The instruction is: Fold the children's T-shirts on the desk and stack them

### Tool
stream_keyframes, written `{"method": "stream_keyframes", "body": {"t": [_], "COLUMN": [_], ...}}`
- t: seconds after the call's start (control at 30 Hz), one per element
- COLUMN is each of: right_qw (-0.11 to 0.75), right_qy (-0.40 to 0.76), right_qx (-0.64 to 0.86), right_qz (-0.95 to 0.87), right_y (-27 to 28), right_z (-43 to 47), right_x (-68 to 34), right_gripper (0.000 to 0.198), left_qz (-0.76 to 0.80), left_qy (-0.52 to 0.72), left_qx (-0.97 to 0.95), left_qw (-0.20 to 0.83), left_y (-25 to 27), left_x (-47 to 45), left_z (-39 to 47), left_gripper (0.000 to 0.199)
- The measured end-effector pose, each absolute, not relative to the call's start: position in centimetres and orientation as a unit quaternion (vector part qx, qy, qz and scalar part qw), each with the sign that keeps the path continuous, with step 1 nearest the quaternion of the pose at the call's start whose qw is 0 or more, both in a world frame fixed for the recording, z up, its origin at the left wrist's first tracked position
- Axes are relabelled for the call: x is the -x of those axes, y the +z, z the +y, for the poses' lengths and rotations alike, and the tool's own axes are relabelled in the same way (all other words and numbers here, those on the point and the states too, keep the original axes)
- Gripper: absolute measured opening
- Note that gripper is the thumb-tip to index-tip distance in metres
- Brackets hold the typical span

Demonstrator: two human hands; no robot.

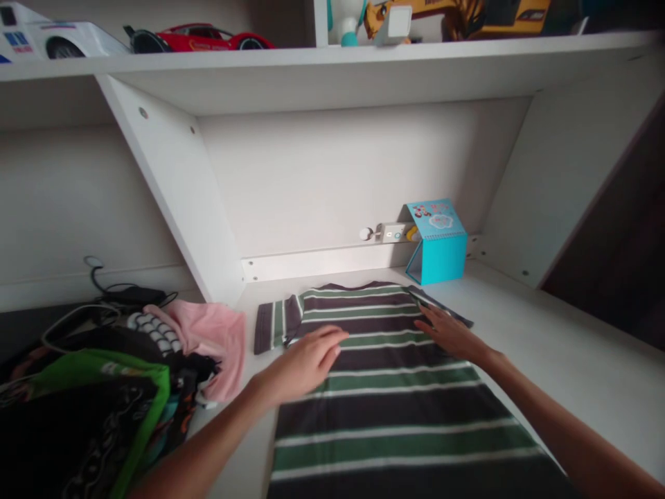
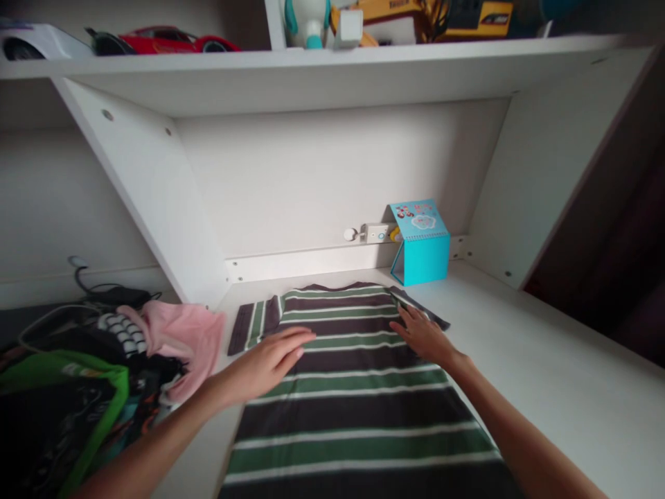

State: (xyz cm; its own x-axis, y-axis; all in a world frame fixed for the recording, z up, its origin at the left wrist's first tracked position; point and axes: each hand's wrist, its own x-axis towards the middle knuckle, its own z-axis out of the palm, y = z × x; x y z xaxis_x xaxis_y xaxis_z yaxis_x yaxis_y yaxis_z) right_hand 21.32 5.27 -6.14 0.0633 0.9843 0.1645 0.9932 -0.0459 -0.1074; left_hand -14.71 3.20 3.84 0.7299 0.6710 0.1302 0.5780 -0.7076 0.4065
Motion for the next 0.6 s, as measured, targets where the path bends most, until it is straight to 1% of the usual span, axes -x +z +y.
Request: {"method": "stream_keyframes", "body": {"t": [0.03,0.1,0.2,0.3,0.37,0.43,0.47,0.5,0.53,0.57,0.6], "right_qw": [0.080,0.056,0.041,0.037,0.038,0.047,0.058,0.099,0.144,0.187,0.230], "right_qy": [-0.009,0.011,0.018,0.004,-0.007,-0.004,0.002,0.012,0.018,0.021,0.026], "right_qx": [0.739,0.763,0.798,0.814,0.781,0.702,0.637,0.530,0.463,0.420,0.436], "right_qz": [-0.669,-0.644,-0.601,-0.580,-0.623,-0.711,-0.768,-0.842,-0.874,-0.888,-0.870], "right_y": [-6.5,-6.6,-5.1,-2.5,-1.6,-2.4,-3.4,-4.8,-6.4,-8.1,-9.5], "right_z": [6.3,7.6,8.5,8.0,6.2,2.7,0.5,-1.9,-4.3,-6.5,-8.4], "right_x": [-21.8,-22.9,-23.7,-21.4,-17.3,-11.5,-8.4,-5.4,-2.5,0.0,2.1], "right_gripper": [0.059,0.056,0.053,0.058,0.058,0.057,0.060,0.065,0.062,0.054,0.049], "left_qz": [0.370,0.473,0.590,0.611,0.602,0.615,0.627,0.640,0.649,0.653,0.656], "left_qy": [0.122,0.075,0.015,-0.009,-0.028,-0.035,-0.034,-0.031,-0.028,-0.027,-0.025], "left_qx": [-0.909,-0.872,-0.801,-0.782,-0.786,-0.779,-0.771,-0.763,-0.757,-0.753,-0.752], "left_qw": [0.147,0.096,0.098,0.125,0.137,0.117,0.101,0.085,0.075,0.069,0.065], "left_y": [3.1,1.0,-1.8,-2.6,-2.1,-1.4,-1.2,-1.0,-0.9,-0.9,-0.9], "left_x": [13.6,12.6,13.7,15.3,16.0,16.9,17.4,18.1,18.7,19.4,20.0], "left_z": [5.9,10.5,14.5,15.7,16.3,17.2,17.8,18.3,18.8,19.1,19.4], "left_gripper": [0.043,0.051,0.068,0.077,0.075,0.067,0.062,0.057,0.052,0.049,0.046]}}
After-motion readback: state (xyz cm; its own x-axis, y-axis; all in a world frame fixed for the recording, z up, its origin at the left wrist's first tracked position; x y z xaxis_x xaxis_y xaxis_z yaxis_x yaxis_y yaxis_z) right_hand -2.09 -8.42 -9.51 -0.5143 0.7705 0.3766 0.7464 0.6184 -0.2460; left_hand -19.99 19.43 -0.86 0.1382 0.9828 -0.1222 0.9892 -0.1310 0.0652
